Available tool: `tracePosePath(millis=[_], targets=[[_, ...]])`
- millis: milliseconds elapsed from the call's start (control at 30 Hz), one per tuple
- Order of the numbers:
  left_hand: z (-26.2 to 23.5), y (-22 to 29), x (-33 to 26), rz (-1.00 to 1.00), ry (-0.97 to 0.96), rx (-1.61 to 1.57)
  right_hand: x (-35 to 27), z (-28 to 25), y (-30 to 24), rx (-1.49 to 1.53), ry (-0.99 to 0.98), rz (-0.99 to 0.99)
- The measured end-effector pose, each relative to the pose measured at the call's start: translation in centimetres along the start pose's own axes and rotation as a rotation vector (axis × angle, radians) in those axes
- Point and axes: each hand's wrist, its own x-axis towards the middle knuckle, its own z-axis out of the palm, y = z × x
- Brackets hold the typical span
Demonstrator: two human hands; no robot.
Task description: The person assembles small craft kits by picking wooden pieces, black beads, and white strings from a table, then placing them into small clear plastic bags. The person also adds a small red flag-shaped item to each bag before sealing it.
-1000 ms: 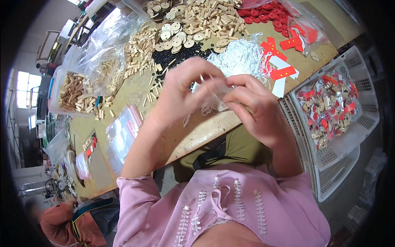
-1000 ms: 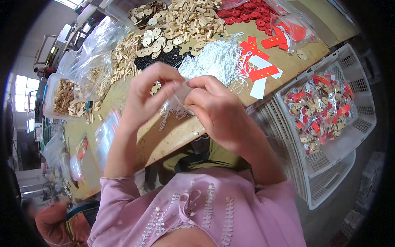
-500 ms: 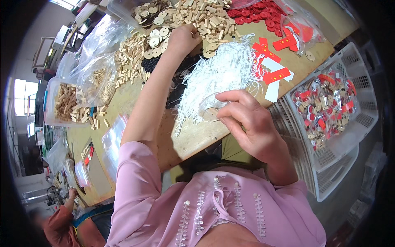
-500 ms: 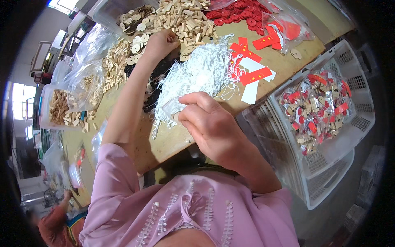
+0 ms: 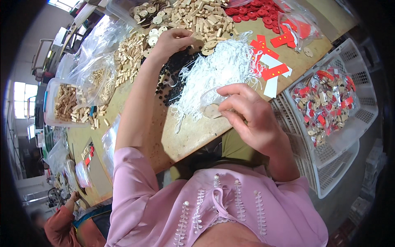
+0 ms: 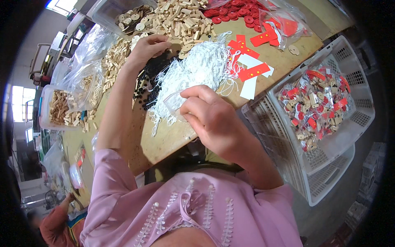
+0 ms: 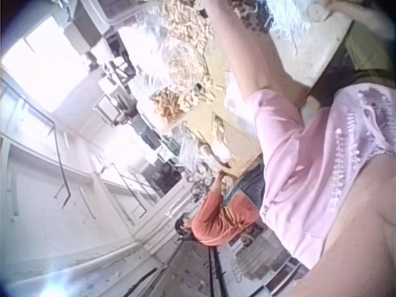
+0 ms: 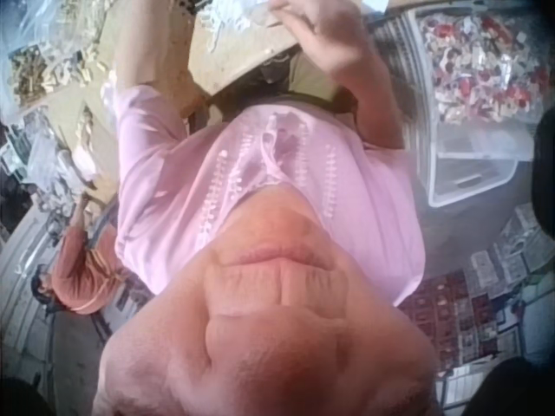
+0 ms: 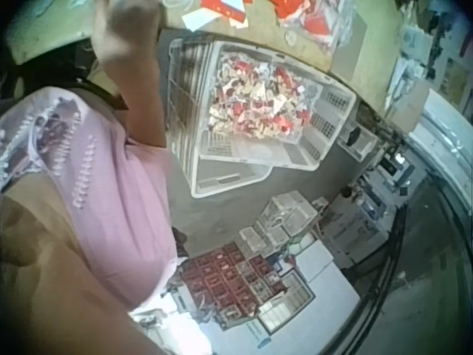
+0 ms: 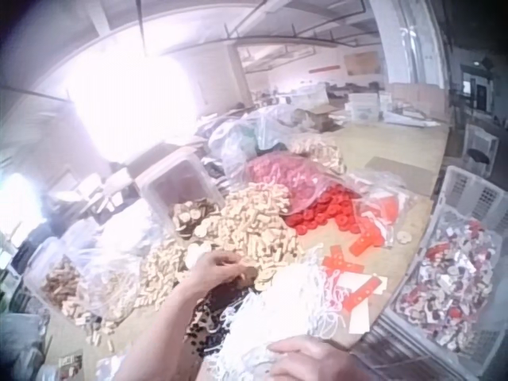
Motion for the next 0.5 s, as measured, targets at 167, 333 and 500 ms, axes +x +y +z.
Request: tracePosePath(millis=[167, 333, 500], targets=[[-1.3, 4.0, -6.7, -0.053, -0.176, -0.546, 0.5, 0.5, 0.0, -0.058, 0.019, -0.015], [-1.7, 8.2, -13.6, 0.152, -0.326, -0.382, 1.5, 1.2, -0.5, -0.097, -0.019, -0.110], [-1.8, 9.5, -16.6, 0.209, -0.278, -0.267, 1.6, 1.9, -1.4, -0.054, -0.014, -0.157]])
